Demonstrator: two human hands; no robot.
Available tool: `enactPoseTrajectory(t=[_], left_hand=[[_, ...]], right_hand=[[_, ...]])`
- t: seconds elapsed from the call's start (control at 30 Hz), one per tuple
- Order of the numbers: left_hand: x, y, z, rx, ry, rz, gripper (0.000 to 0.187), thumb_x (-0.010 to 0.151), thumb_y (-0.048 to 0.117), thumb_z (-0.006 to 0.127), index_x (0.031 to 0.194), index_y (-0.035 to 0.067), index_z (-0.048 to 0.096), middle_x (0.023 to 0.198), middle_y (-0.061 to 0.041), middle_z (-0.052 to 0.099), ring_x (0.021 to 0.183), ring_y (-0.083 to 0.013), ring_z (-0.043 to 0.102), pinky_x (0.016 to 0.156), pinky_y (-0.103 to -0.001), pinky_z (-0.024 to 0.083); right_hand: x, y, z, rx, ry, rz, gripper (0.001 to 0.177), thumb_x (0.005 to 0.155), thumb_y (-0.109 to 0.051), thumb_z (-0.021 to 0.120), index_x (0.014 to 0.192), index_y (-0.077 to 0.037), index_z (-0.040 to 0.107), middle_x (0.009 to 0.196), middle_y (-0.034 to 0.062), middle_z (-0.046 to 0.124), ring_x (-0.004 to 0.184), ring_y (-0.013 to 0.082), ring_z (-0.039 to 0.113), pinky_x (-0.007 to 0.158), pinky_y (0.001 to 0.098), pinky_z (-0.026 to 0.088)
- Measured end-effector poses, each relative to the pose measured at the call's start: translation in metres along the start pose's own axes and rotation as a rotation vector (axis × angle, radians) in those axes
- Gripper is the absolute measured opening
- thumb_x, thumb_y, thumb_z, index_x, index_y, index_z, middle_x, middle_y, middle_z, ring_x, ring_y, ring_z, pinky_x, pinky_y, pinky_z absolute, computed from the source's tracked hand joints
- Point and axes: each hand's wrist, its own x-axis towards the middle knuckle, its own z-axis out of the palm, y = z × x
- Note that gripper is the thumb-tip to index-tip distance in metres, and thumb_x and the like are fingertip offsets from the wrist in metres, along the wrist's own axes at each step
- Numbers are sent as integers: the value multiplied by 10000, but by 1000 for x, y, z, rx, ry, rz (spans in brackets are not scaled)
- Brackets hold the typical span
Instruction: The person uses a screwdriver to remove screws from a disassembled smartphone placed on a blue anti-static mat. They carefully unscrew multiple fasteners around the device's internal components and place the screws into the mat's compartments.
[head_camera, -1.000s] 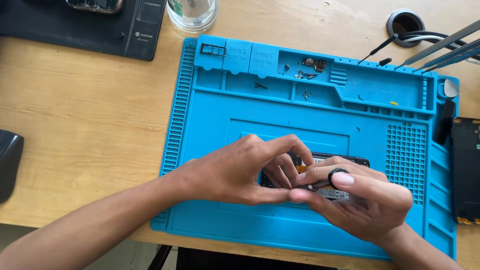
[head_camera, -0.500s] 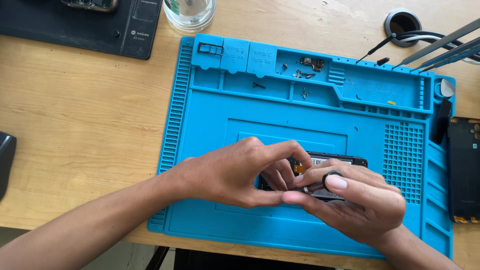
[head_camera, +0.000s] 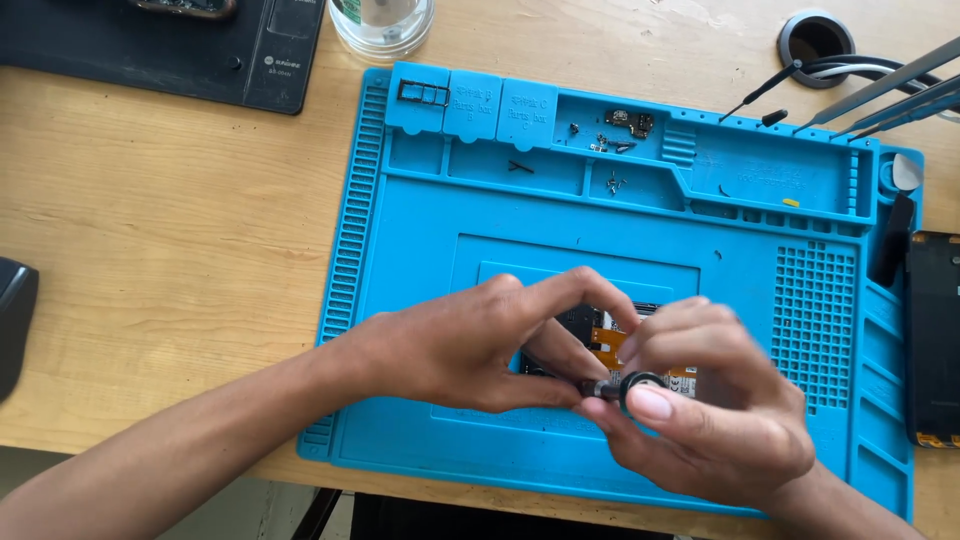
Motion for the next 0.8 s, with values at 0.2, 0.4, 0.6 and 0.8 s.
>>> enactPoseTrajectory(t=[0.2, 0.4, 0.6, 0.8], left_hand=[[4, -1, 13, 153, 173, 96, 311, 853, 296, 785, 1054, 120, 625, 912, -37, 764, 854, -154, 786, 792, -266, 652], [5, 9, 11, 238, 129, 200, 288, 941, 322, 676, 1008, 54, 594, 906, -91, 513, 761, -248, 550, 683, -370, 458], [-3, -2, 1, 137, -24, 185, 282, 1057, 143, 615, 1335, 90, 616, 1227, -43, 753, 939, -222, 762, 806, -327, 610], [4, 6, 16, 286, 275, 197, 302, 877, 359, 747, 929, 102, 597, 853, -28, 587, 736, -194, 589, 679, -322, 483]], right_hand=[[-6, 5, -1, 104, 70, 19, 286, 968, -248, 683, 1233, -245, 575, 1150, 120, 644, 1127, 287, 687, 1006, 404, 655], [1, -4, -2, 82, -14, 10, 322, 993, -250, 679, 1289, -249, 554, 1182, 111, 692, 1155, 291, 723, 1091, 469, 644], [-1, -1, -4, 76, 3, 23, 264, 1056, -279, 552, 1318, -247, 544, 1242, 129, 676, 1224, 306, 708, 1134, 492, 640], [2, -2, -7, 113, -62, 8, 261, 1081, -288, 508, 1336, -255, 549, 1247, 148, 682, 1243, 332, 697, 1151, 504, 623]])
